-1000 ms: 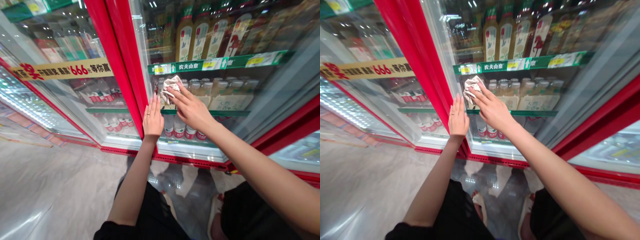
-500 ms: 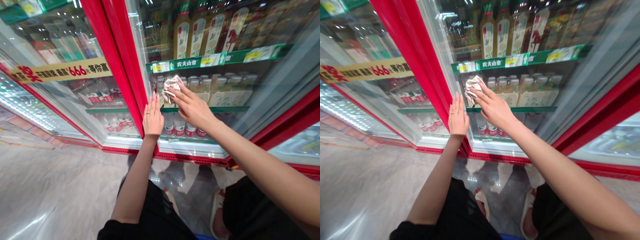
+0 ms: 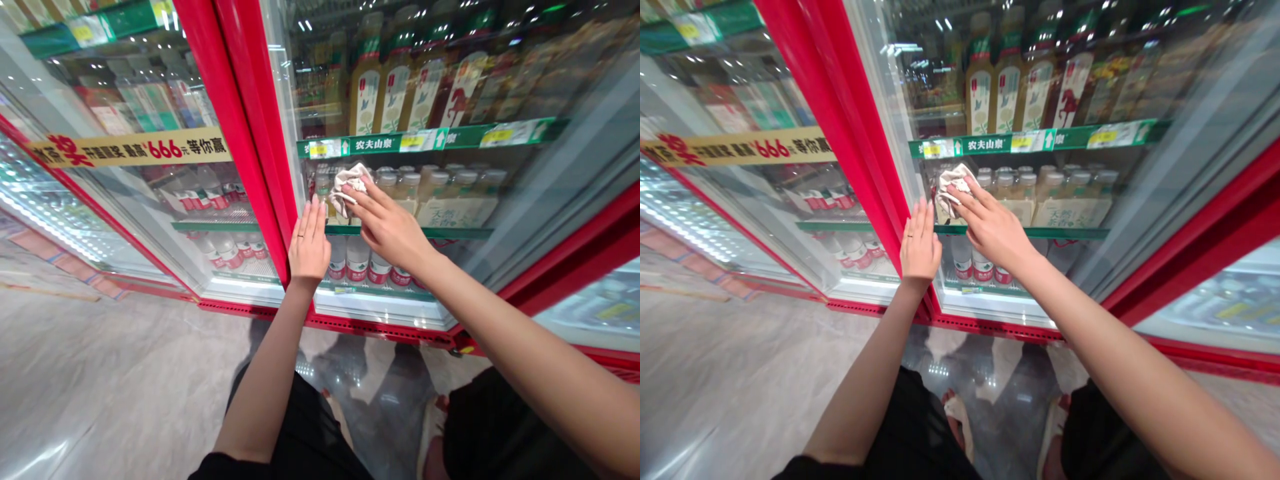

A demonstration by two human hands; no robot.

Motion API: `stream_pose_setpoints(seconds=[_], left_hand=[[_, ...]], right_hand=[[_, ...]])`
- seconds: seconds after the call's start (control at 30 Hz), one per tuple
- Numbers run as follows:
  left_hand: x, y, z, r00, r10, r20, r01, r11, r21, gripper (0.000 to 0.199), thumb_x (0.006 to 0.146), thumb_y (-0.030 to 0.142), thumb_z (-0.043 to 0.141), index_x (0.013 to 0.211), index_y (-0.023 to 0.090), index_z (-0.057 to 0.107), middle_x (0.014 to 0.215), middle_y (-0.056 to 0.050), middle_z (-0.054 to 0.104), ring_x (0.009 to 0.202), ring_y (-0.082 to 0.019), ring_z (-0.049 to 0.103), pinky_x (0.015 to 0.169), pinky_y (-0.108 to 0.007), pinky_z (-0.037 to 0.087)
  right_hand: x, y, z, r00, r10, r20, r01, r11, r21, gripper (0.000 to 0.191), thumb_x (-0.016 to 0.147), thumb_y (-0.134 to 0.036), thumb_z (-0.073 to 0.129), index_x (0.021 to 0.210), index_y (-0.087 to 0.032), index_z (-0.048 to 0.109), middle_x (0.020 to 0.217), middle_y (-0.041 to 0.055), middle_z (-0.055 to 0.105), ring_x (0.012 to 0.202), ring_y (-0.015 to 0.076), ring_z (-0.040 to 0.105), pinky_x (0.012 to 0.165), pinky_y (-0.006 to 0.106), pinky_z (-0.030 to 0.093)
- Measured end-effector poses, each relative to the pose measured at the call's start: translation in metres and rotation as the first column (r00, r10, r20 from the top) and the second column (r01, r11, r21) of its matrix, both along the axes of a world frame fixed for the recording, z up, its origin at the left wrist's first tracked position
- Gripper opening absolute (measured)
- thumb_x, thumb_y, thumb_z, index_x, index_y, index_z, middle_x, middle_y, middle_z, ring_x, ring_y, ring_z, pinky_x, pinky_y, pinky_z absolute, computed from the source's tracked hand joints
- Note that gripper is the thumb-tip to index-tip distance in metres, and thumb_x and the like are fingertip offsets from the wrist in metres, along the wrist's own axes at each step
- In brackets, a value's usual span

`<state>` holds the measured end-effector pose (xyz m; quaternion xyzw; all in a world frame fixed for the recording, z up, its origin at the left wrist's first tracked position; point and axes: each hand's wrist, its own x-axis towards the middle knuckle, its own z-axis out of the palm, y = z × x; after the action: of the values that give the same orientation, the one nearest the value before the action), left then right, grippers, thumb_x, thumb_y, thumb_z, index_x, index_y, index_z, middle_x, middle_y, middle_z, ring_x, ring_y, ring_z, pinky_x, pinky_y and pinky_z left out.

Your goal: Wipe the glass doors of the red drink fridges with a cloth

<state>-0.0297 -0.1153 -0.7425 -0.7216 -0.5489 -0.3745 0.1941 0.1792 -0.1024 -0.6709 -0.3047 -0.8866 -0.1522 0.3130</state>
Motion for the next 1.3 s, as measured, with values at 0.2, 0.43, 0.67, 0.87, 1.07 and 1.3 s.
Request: stream_pose_setpoints(seconds=[0.2, 0.43, 0.67, 0.87, 1.07, 1.3], left_hand=[[0.001, 0.000, 0.000, 1.000, 0.013, -0.012, -0.013, 1.000, 0.015, 0.080, 0.101, 0.005, 0.040, 0.177, 0.021, 0.018, 0.179, -0.007, 0.037, 0.168, -0.020, 0.029, 0.140, -0.044, 0.027], [0.003, 0.001, -0.003, 1.000, 0.016, -0.020, -0.016, 0.999, 0.028, 0.079, 0.101, 0.007, 0.041, 0.176, 0.020, 0.019, 0.179, -0.007, 0.037, 0.168, -0.020, 0.029, 0.141, -0.044, 0.026], [0.002, 0.001, -0.002, 1.000, -0.016, -0.018, 0.016, 1.000, -0.003, 0.082, 0.101, 0.007, 0.042, 0.177, 0.022, 0.015, 0.179, -0.007, 0.035, 0.169, -0.022, 0.027, 0.141, -0.045, 0.026], [0.005, 0.002, -0.005, 1.000, -0.004, -0.025, 0.005, 0.999, 0.033, 0.081, 0.100, 0.006, 0.043, 0.176, 0.020, 0.019, 0.179, -0.008, 0.036, 0.168, -0.021, 0.028, 0.140, -0.043, 0.027], [0.005, 0.003, -0.006, 0.999, 0.012, -0.048, -0.009, 0.997, 0.074, 0.079, 0.102, 0.007, 0.043, 0.176, 0.020, 0.018, 0.178, -0.008, 0.038, 0.167, -0.021, 0.031, 0.139, -0.042, 0.030], [0.004, 0.004, -0.010, 0.998, 0.015, -0.064, -0.009, 0.996, 0.084, 0.084, 0.102, 0.007, 0.046, 0.177, 0.020, 0.012, 0.179, -0.009, 0.036, 0.167, -0.022, 0.033, 0.139, -0.041, 0.029]], right_hand=[[0.018, -0.002, -0.003, 0.999, -0.018, -0.041, 0.020, 0.999, 0.045, 0.089, 0.098, -0.004, 0.048, 0.176, -0.038, 0.019, 0.179, -0.0059, 0.035, 0.169, 0.0278, 0.021, 0.136, 0.062, 0.039], [0.004, 0.000, 0.002, 0.999, -0.019, -0.038, 0.019, 1.000, 0.013, 0.094, 0.095, -0.004, 0.050, 0.176, -0.039, 0.018, 0.181, -0.0081, 0.030, 0.170, 0.0287, 0.017, 0.136, 0.062, 0.038], [0.017, -0.002, -0.008, 0.999, -0.018, -0.044, 0.020, 0.998, 0.052, 0.089, 0.097, -0.003, 0.049, 0.175, -0.036, 0.022, 0.178, -0.0041, 0.038, 0.169, 0.0280, 0.022, 0.134, 0.062, 0.041], [0.003, -0.001, -0.001, 0.998, -0.040, -0.051, 0.041, 0.999, 0.023, 0.084, 0.097, -0.005, 0.049, 0.174, -0.034, 0.029, 0.179, -0.0047, 0.033, 0.170, 0.0267, 0.016, 0.135, 0.062, 0.039], [0.008, -0.006, -0.005, 1.000, 0.002, -0.024, -0.001, 0.999, 0.053, 0.074, 0.099, -0.005, 0.047, 0.170, -0.026, 0.040, 0.173, 0.0044, 0.048, 0.167, 0.0292, 0.028, 0.131, 0.061, 0.046], [0.008, -0.001, 0.001, 0.994, -0.011, -0.113, 0.022, 0.995, 0.099, 0.072, 0.098, -0.003, 0.048, 0.168, -0.023, 0.043, 0.176, 0.0064, 0.043, 0.169, 0.0304, 0.021, 0.132, 0.063, 0.043]])
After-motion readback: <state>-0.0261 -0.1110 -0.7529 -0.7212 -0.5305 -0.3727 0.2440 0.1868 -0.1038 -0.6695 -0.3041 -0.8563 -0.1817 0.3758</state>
